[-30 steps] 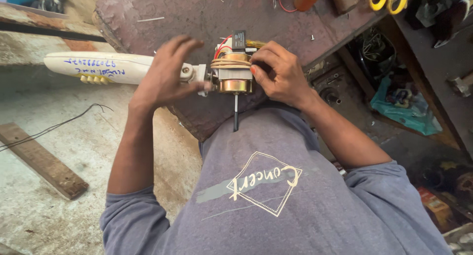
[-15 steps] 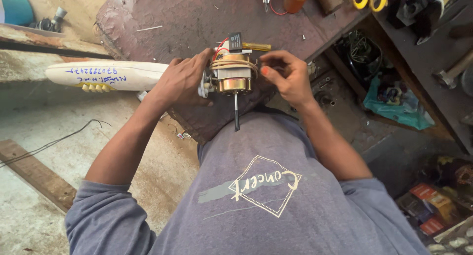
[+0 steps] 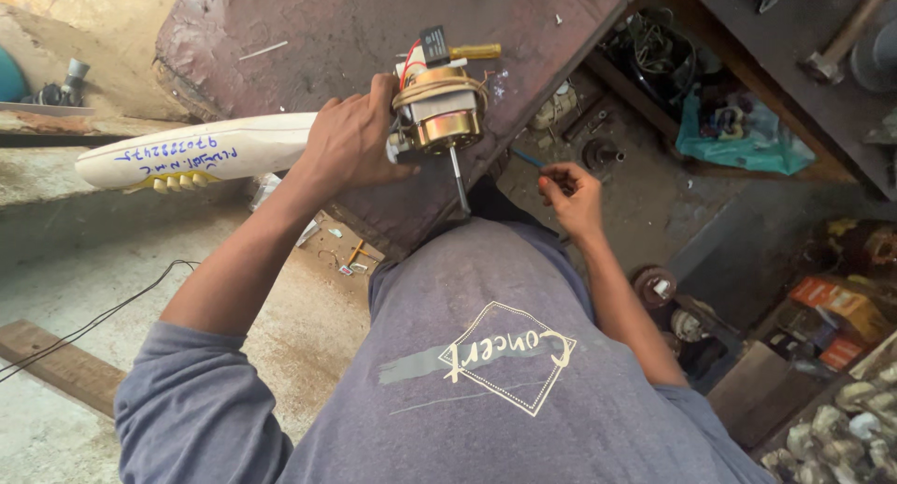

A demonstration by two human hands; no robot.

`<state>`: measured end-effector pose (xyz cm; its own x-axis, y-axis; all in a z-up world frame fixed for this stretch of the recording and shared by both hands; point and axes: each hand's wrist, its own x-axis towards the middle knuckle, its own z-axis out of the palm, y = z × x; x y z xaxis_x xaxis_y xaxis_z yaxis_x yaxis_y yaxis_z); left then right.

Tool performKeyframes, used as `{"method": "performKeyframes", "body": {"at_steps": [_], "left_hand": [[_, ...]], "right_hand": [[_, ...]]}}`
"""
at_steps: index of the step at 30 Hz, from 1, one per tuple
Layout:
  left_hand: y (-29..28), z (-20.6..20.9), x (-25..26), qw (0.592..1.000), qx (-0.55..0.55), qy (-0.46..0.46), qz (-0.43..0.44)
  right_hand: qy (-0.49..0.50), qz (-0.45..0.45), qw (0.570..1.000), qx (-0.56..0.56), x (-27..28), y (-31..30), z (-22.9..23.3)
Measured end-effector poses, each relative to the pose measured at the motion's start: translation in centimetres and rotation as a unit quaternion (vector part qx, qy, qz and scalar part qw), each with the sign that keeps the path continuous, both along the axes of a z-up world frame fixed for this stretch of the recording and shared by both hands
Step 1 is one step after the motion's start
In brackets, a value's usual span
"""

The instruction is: The person disassembles a white and yellow electric fan, removes the motor housing, and uses a screwdriver to adjust internal components. They then reassemble the fan and connect wires to the motor.

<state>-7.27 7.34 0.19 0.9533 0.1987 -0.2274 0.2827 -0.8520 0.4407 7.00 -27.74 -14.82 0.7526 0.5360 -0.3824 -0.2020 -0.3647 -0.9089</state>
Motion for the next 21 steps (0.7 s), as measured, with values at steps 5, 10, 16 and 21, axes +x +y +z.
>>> {"method": "performKeyframes", "body": {"at_steps": [5,10,16,21], "left_hand": [[0.0,-0.7,0.1,0.999,-0.012,-0.029,-0.006],[0.5,-1.0,0.2,0.999,-0.031,-0.011,0.011],[2.2,0.5,0.5,0.986,-0.146,-0.074,-0.016],[2.5,3.8,0.7,0.918,-0.395,-0.011,-0.011]], "right_hand": [[0.048,-0.043,0.989,-0.136,-4.3,-4.6,-4.7],[0.019,-0.041,0.981,-0.186,-9.1,-7.8,-5.0],[0.101,-0.112,0.953,-0.263,-12.5,-9.0,-3.2],[0.038,-0.093,0.962,-0.255,-14.0,-9.4,-3.0]]}}
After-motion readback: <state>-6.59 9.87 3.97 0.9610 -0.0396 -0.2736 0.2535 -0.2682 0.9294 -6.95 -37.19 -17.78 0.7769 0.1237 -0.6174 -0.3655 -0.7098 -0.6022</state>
